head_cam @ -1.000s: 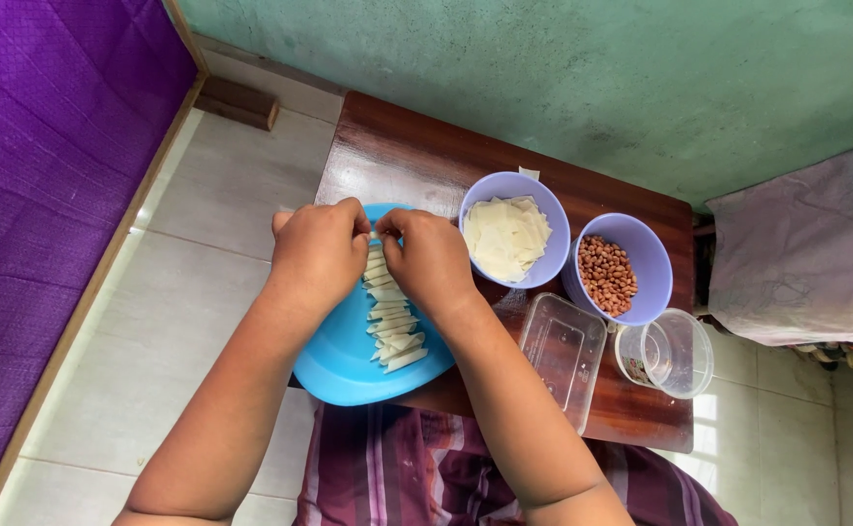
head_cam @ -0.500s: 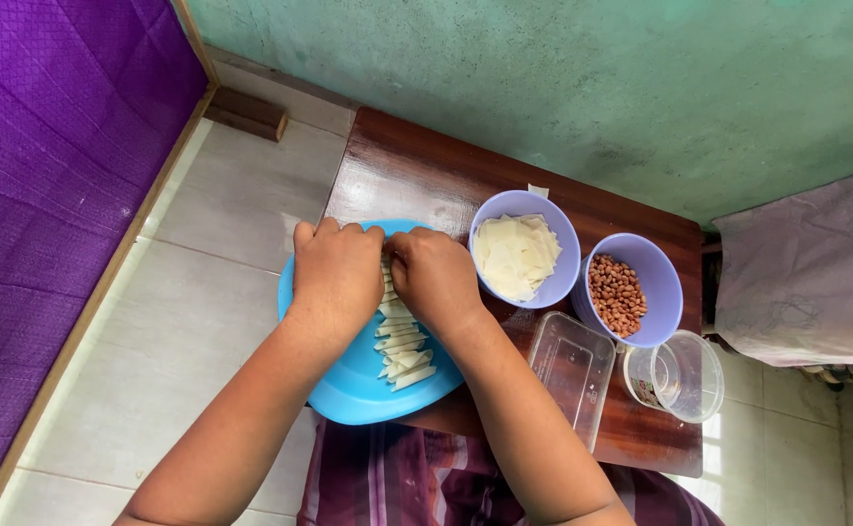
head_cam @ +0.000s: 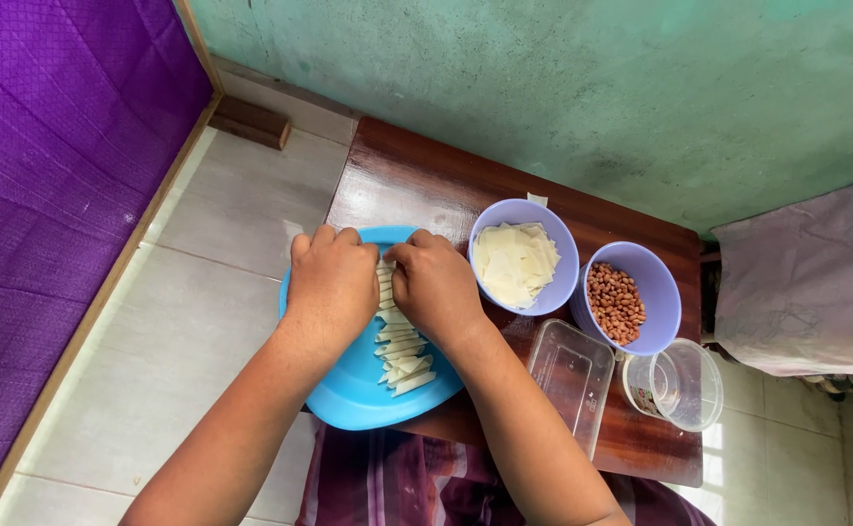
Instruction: A person manually assembles small snacks by placing filling and a peanut onto a strip of dough and folding it into a roll.
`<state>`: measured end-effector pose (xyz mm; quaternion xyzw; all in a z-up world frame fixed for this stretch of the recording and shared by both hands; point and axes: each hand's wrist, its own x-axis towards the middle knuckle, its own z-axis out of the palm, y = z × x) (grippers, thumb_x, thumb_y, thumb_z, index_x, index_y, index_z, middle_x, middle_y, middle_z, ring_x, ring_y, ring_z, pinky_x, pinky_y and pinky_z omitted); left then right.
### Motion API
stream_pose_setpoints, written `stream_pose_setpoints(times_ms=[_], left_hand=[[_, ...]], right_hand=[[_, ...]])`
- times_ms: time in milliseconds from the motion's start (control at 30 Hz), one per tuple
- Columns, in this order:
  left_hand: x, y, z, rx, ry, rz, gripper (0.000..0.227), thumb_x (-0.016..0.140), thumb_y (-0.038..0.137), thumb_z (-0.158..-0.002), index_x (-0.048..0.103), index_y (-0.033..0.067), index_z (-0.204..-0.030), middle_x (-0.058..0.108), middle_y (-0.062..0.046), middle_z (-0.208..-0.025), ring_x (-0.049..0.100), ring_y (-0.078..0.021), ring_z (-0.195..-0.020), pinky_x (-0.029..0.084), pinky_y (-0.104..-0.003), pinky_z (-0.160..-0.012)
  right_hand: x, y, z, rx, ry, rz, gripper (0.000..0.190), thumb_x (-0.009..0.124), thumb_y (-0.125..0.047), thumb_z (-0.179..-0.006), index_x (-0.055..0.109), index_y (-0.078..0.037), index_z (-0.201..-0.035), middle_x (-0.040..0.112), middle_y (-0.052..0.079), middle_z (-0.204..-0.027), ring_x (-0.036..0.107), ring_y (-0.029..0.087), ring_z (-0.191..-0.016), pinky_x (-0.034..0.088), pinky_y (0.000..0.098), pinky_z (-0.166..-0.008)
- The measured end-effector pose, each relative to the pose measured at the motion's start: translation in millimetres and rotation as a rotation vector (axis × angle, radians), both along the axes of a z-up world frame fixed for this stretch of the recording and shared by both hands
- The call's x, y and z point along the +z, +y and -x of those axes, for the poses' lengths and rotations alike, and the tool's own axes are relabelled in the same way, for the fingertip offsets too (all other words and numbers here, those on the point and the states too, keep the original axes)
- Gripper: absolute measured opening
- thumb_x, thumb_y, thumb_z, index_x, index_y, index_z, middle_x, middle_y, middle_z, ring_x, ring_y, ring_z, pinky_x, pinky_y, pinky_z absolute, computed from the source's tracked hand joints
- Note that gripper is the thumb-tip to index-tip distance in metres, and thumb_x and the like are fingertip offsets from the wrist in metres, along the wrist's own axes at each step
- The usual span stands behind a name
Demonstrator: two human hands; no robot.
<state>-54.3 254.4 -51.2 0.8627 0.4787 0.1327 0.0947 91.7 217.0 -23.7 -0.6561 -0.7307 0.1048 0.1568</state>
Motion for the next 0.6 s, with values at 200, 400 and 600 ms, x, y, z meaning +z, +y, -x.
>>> stream_pose_setpoints(times_ms=[200, 400, 600], left_hand=[[0, 2, 1, -0.01, -0.003, 0.007, 0.013, 0.066, 0.008, -0.083, 0.079, 0.0089, -0.087, 0.065, -0.009, -0.079, 0.061, -0.0254, -0.083, 0.04, -0.039, -0.076], [8, -3, 9, -0.031, -0.076, 0.009, 0.02, 0.063, 0.007, -0.085, 0.079, 0.0085, -0.098, 0.068, -0.011, -0.084, 0.065, -0.0271, -0.086, 0.043, -0.04, -0.08], [32, -24, 21, -0.041, -0.163, 0.061, 0.029, 0.06, 0.007, -0.089, 0.077, 0.0074, -0.113, 0.073, -0.014, -0.096, 0.069, -0.0306, -0.097, 0.049, -0.043, -0.087]], right_hand=[[0, -2, 0, 0.014, -0.023, 0.003, 0.023, 0.059, -0.005, -0.088, 0.079, -0.007, -0.099, 0.069, 0.016, -0.085, 0.071, 0.036, -0.081, 0.059, 0.0406, -0.072], [-6, -8, -5, 0.027, 0.036, 0.002, 0.03, 0.056, -0.005, -0.09, 0.076, -0.005, -0.111, 0.068, 0.017, -0.088, 0.07, 0.033, -0.08, 0.059, 0.0388, -0.072], [3, -23, 0, 0.043, 0.032, -0.065, 0.035, 0.053, -0.003, -0.091, 0.069, -0.004, -0.122, 0.066, 0.018, -0.092, 0.07, 0.037, -0.085, 0.058, 0.0414, -0.076]])
